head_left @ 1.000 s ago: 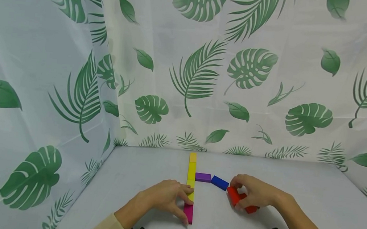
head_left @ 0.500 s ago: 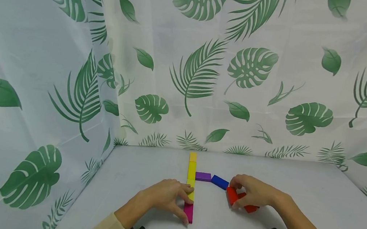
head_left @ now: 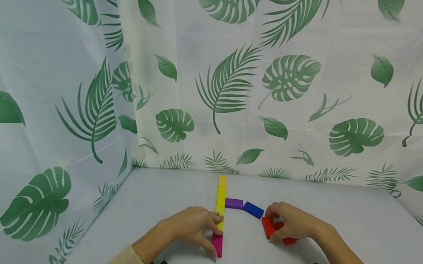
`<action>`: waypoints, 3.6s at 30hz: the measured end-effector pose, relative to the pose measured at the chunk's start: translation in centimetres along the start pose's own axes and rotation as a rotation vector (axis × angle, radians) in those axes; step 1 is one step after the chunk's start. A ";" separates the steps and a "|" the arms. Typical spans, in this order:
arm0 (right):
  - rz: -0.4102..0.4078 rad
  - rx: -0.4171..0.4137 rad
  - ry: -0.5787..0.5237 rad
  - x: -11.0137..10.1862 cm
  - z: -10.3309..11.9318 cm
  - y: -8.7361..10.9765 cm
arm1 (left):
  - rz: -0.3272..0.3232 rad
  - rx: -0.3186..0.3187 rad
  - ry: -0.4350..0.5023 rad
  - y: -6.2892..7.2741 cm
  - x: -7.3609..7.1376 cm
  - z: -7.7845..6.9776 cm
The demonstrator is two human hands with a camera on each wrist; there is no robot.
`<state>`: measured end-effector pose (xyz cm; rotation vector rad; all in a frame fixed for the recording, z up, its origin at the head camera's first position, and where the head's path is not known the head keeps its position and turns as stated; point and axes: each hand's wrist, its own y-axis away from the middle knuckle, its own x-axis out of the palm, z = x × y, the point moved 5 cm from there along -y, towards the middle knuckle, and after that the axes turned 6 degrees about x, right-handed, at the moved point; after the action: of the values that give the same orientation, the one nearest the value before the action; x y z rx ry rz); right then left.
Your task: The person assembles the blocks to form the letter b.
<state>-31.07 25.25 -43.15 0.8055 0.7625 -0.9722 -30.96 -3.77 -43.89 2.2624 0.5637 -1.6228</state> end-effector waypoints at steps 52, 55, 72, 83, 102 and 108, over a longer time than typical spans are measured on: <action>0.001 -0.043 -0.021 0.1 0.2 -0.2 | -0.007 0.016 0.000 0.0 0.0 0.0; -0.004 -0.046 -0.013 0.1 0.3 -0.1 | -0.005 0.016 -0.001 0.0 0.0 0.0; -0.020 -0.044 -0.002 0.2 0.4 -0.2 | -0.005 0.011 0.012 0.0 0.0 0.0; -0.022 -0.059 -0.016 0.2 0.7 0.0 | -0.007 0.005 0.014 0.0 0.0 -0.1; -0.078 -0.005 -0.013 -1.8 -0.2 0.6 | -0.005 0.001 0.019 0.1 0.0 0.0; -0.075 0.002 -0.023 -2.3 -0.5 0.9 | -0.005 -0.001 0.017 0.0 0.0 0.0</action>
<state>-31.23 26.89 -41.29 0.7703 0.7773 -1.0478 -30.94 -3.78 -43.89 2.2783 0.5750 -1.6072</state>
